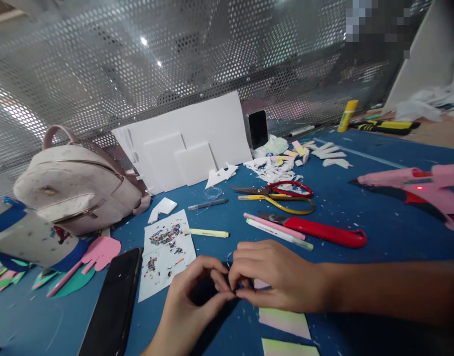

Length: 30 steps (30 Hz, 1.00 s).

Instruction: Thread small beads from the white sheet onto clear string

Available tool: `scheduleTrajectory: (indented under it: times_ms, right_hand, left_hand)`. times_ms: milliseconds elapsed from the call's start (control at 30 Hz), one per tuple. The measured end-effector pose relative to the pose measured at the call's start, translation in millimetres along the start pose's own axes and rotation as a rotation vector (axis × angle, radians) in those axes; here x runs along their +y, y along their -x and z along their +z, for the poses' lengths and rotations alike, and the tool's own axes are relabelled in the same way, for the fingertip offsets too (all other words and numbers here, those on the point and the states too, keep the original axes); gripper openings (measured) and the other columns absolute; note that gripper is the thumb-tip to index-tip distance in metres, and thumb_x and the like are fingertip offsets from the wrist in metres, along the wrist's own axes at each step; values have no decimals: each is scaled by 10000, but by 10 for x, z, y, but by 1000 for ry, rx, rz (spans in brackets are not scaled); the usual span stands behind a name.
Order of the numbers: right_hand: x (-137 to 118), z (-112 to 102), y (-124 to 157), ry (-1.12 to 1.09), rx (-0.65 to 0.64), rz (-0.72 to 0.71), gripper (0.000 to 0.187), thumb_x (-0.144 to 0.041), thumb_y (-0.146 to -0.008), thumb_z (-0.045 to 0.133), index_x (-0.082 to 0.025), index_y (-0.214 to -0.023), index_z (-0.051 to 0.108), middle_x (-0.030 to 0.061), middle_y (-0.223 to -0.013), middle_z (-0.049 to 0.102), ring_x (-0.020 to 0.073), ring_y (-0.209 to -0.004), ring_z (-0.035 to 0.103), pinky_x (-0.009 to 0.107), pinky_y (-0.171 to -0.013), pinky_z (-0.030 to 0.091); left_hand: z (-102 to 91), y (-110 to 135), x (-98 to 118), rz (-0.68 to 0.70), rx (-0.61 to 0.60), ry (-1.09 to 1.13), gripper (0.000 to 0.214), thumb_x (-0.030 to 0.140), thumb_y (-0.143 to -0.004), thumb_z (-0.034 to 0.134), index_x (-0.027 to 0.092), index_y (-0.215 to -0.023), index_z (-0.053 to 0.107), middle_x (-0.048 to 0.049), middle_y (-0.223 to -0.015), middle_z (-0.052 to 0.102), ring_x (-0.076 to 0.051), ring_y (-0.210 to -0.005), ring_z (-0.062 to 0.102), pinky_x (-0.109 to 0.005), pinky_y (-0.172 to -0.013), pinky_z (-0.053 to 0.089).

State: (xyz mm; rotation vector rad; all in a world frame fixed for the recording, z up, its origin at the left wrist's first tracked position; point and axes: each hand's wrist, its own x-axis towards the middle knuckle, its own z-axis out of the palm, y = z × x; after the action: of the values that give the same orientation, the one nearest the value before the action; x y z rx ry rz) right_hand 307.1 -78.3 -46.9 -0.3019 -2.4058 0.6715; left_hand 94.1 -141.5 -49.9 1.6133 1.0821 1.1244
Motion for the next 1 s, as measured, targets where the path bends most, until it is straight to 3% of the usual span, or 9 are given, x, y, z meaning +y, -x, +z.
scheduleTrajectory:
  times_ms: [367,533,667,1000]
  right_hand:
    - [22,41,23,74,16,-71,92,-149,-949,579,-195,-922,654,8,-802,625,153,-761,537,261,-682,366]
    - [-29,-33,0,-105,126,107,80,-97,-894,591,-171,-903,620,3,-844,607,122,-737,538,224,-662,394]
    - [-43,-75,-24,-212,167,261,81,-97,-898,550,-169,-908,585,-11,-837,587,99,-654,478,201,-599,389]
    - [-6,-59,-22,-283,165,330,90,-103,-922,560,-161,-945,625,-11,-863,613,92,-650,472,193,-594,382]
  left_hand:
    - [19,-22,82,-88,13,50,216,213,-774,861,170,-844,661,6,-732,686,-135,-676,628,-217,-657,506]
    - [24,-13,109,-114,-38,-44,95,141,-808,799,176,-813,711,0,-728,694,-146,-681,634,-223,-664,500]
    - [13,1,113,24,-144,-212,83,135,-879,739,193,-835,779,-43,-799,736,-185,-747,679,-261,-720,518]
    - [4,-3,127,94,-239,-306,160,127,-945,661,193,-873,788,-62,-860,710,-189,-787,684,-267,-749,527]
